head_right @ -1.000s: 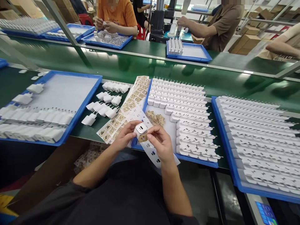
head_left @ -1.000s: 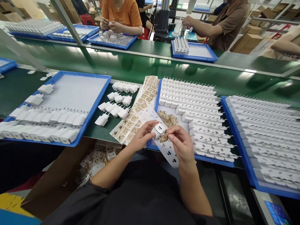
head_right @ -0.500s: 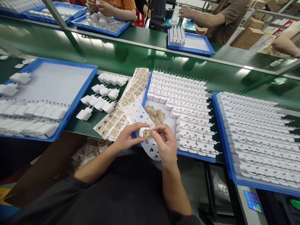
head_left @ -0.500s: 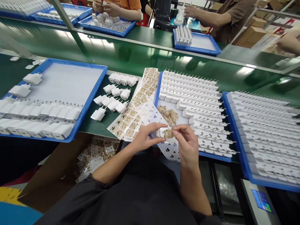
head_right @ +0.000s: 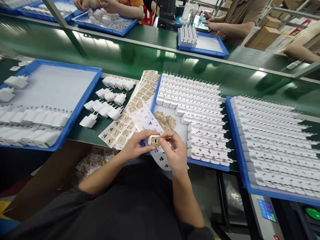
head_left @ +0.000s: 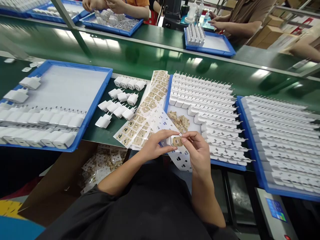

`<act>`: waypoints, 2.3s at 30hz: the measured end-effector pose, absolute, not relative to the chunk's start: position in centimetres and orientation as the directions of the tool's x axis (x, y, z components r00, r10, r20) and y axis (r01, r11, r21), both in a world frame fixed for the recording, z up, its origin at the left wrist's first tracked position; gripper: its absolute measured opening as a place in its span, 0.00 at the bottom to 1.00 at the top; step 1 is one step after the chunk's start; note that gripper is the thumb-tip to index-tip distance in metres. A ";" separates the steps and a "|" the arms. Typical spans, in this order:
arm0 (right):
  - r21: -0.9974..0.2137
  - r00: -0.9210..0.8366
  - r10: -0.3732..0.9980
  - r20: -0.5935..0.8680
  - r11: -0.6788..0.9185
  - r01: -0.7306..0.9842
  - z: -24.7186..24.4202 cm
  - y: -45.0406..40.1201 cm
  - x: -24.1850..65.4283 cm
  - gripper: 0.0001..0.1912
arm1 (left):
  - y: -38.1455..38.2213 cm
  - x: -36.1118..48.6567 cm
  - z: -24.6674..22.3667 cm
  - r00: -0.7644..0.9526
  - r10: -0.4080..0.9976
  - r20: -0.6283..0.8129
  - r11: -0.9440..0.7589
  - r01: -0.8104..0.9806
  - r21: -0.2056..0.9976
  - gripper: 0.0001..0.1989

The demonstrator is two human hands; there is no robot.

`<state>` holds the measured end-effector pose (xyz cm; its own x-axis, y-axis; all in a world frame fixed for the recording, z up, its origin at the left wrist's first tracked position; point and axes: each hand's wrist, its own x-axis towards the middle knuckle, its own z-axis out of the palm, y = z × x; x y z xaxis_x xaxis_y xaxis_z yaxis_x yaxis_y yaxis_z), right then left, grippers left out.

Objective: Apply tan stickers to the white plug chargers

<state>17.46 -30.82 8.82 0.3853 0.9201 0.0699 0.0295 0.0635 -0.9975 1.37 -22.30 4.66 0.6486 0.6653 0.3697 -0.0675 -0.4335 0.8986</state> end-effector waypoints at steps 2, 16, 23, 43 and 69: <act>-0.997 0.386 0.920 0.072 0.062 0.037 8.8 -30.8 17.4 0.01 | -22.3 1.4 4.6 0.647 0.663 0.376 -0.434 -0.076 0.897 0.24; -0.998 0.411 0.910 0.044 0.023 0.055 8.7 -30.6 17.1 0.03 | -22.3 1.4 4.5 0.640 0.677 0.365 -0.421 -0.070 0.904 0.24; -0.997 0.423 0.905 0.051 0.022 0.072 9.0 -30.6 16.9 0.03 | -22.4 1.5 4.6 0.631 0.668 0.394 -0.450 -0.079 0.890 0.23; -0.932 0.484 0.845 0.226 0.042 0.360 8.6 -30.8 15.9 0.03 | -22.4 1.6 4.7 0.617 0.670 0.413 -0.478 -0.066 0.876 0.22; -0.981 0.513 0.858 0.015 0.111 -0.156 6.5 -29.9 14.3 0.05 | -23.7 2.7 3.8 0.395 0.599 0.697 -0.770 0.046 0.636 0.17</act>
